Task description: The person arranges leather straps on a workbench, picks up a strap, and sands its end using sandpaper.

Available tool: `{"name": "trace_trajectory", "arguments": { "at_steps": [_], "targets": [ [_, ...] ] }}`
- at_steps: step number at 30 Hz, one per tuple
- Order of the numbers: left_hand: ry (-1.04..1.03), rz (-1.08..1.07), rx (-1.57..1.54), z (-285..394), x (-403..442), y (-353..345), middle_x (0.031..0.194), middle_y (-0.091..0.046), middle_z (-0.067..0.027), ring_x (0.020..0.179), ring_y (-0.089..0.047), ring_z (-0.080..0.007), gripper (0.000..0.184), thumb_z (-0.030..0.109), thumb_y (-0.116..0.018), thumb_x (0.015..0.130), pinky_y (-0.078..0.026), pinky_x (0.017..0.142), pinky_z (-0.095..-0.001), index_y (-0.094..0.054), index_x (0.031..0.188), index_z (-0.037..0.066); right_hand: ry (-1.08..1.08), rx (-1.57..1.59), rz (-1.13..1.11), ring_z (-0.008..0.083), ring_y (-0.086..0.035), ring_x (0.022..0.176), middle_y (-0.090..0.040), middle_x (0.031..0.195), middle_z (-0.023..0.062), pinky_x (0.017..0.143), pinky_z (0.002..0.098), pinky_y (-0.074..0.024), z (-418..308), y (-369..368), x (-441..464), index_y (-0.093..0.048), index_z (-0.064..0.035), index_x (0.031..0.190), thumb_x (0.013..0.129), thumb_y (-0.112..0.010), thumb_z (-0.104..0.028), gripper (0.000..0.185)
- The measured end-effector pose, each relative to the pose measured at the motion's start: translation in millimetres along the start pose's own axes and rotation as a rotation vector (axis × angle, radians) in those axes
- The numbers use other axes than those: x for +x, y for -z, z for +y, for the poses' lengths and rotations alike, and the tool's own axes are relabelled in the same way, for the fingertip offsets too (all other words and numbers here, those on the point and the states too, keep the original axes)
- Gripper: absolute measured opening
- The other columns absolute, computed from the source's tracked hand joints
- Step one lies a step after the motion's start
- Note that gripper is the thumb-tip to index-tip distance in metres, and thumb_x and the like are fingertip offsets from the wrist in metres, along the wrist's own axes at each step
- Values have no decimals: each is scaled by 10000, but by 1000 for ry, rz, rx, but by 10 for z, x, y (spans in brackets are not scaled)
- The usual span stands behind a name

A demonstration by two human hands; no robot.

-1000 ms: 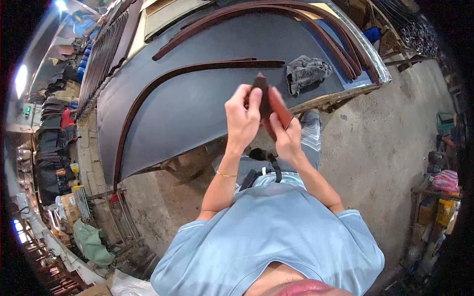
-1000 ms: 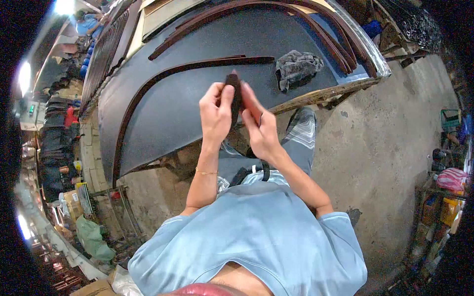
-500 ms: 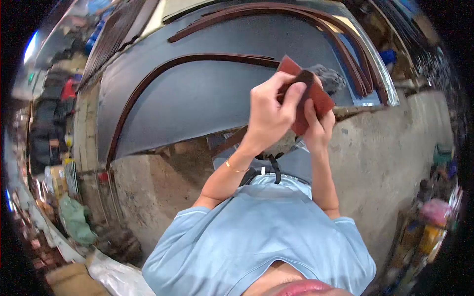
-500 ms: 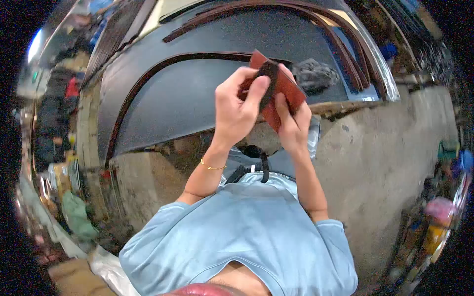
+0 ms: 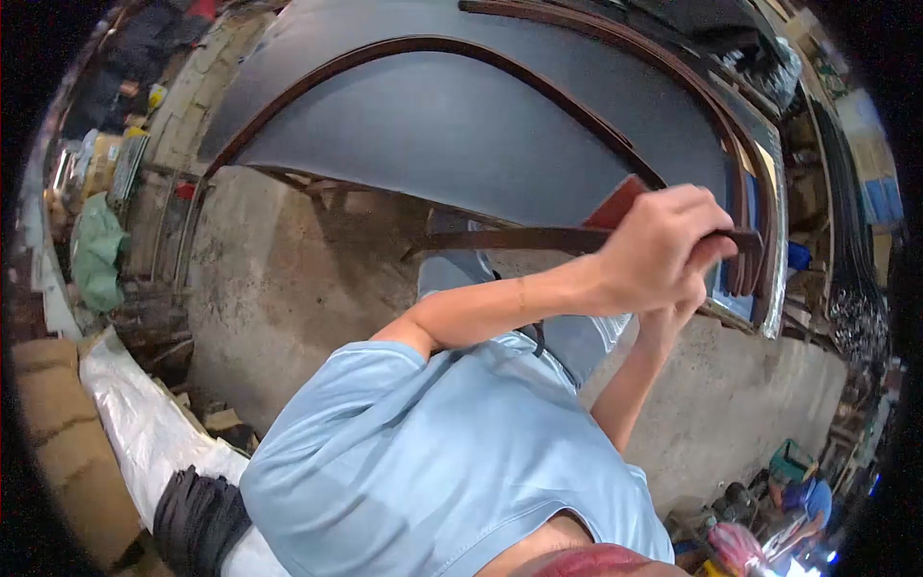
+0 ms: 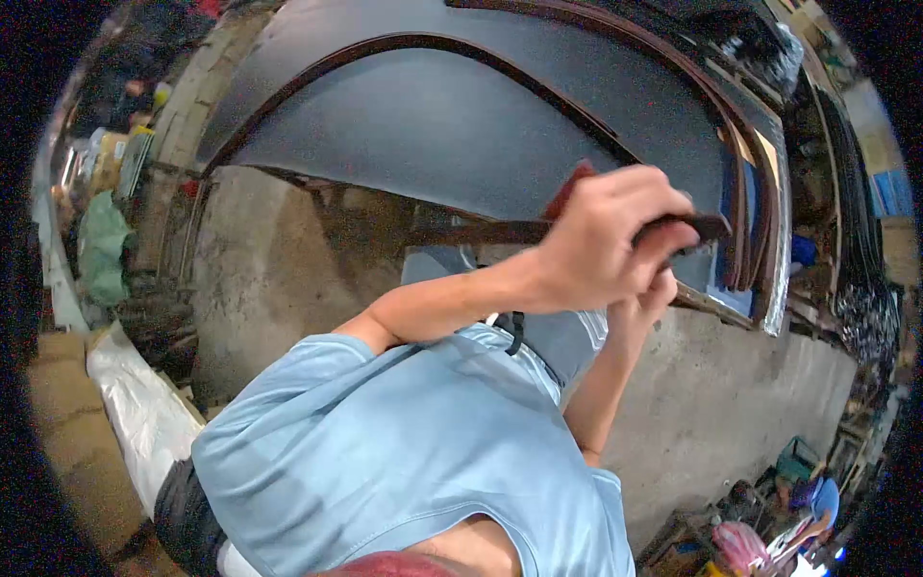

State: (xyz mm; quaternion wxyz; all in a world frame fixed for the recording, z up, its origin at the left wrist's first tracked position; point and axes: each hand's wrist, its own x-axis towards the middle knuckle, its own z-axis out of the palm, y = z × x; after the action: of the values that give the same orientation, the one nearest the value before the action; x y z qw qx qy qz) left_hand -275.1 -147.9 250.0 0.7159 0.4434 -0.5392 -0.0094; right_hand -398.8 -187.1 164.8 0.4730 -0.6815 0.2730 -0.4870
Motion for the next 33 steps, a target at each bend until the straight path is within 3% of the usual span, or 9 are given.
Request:
{"name": "trace_trajectory", "arguments": {
  "at_steps": [4, 8, 10, 12, 16, 18, 26, 30, 33],
  "targets": [
    [82, 38, 36, 88, 163, 427, 752, -645, -74, 629, -649, -150, 67, 31, -683, 883, -504, 555, -268, -646, 926, -6, -156, 226, -17, 173, -622, 1072, -663, 1182, 106, 921, 314, -487, 305, 194, 319, -619, 53, 1232, 921, -673, -69, 338],
    [180, -29, -128, 153, 240, 562, 775, -638, -46, 619, -612, -79, 114, 63, -640, 957, -464, 520, -207, -621, 973, -48, -391, 309, 312, 196, -623, 1078, -659, 1184, 123, 954, 331, -482, 1306, 539, 815, -606, 53, 1237, 922, -688, -106, 363],
    [202, -41, -151, 136, 220, 500, 774, -634, -44, 612, -610, -81, 113, 58, -645, 953, -461, 517, -207, -619, 977, -49, -252, -642, 215, 267, -604, 1111, -625, 1211, 187, 961, 348, -474, 1465, 693, 965, -476, 57, 1361, 877, -749, -223, 622],
    [284, -77, -152, 126, 183, 486, 793, -635, -42, 600, -611, -83, 116, 40, -663, 935, -469, 508, -213, -628, 978, -62, 295, -1277, 402, 301, -592, 1127, -608, 1218, 211, 941, 358, -481, 1707, 858, 1022, -400, 72, 1409, 885, -736, -298, 724],
    [177, -38, -51, 69, 207, 409, 798, -679, -117, 607, -667, -145, 78, 3, -732, 834, -511, 526, -246, -697, 890, -38, -86, 197, 123, 211, -636, 984, -637, 1155, 156, 837, 320, -517, 84, 340, 778, -462, 97, 1346, 942, -651, -446, 703],
    [150, -126, -32, -10, 149, 300, 801, -678, -130, 657, -683, -176, 168, 7, -754, 809, -536, 586, -282, -649, 932, -36, 63, 397, -114, 161, -643, 893, -644, 1132, 126, 726, 264, -524, -123, 354, 637, -506, 81, 1303, 947, -615, -498, 689],
    [253, -77, -103, -126, -265, 319, 691, -588, -97, 598, -623, -218, 426, 125, -801, 807, -476, 552, -345, -479, 1067, 26, 80, -14, 171, 139, -607, 696, -642, 799, 69, 578, 258, -488, -580, 287, 758, -663, 25, 899, 973, -619, -240, 279],
    [315, -382, 280, -504, -1138, 822, 920, -686, -157, 768, -684, -352, 539, 204, -830, 718, -539, 655, -380, -537, 1135, 29, 338, -130, 552, 197, -631, 836, -619, 1017, 100, 692, 337, -550, -711, 1593, 1275, -605, -32, 1139, 954, -507, -420, 441],
    [360, -363, 578, -884, -2105, 1599, 1035, -694, -165, 960, -680, -352, 496, 32, -739, 575, -547, 836, -420, -640, 1061, 24, 321, -82, 599, 260, -650, 907, -654, 1050, 145, 781, 404, -552, -215, 4088, 1747, -637, -18, 1140, 914, -559, -410, 460]
  ]
}}
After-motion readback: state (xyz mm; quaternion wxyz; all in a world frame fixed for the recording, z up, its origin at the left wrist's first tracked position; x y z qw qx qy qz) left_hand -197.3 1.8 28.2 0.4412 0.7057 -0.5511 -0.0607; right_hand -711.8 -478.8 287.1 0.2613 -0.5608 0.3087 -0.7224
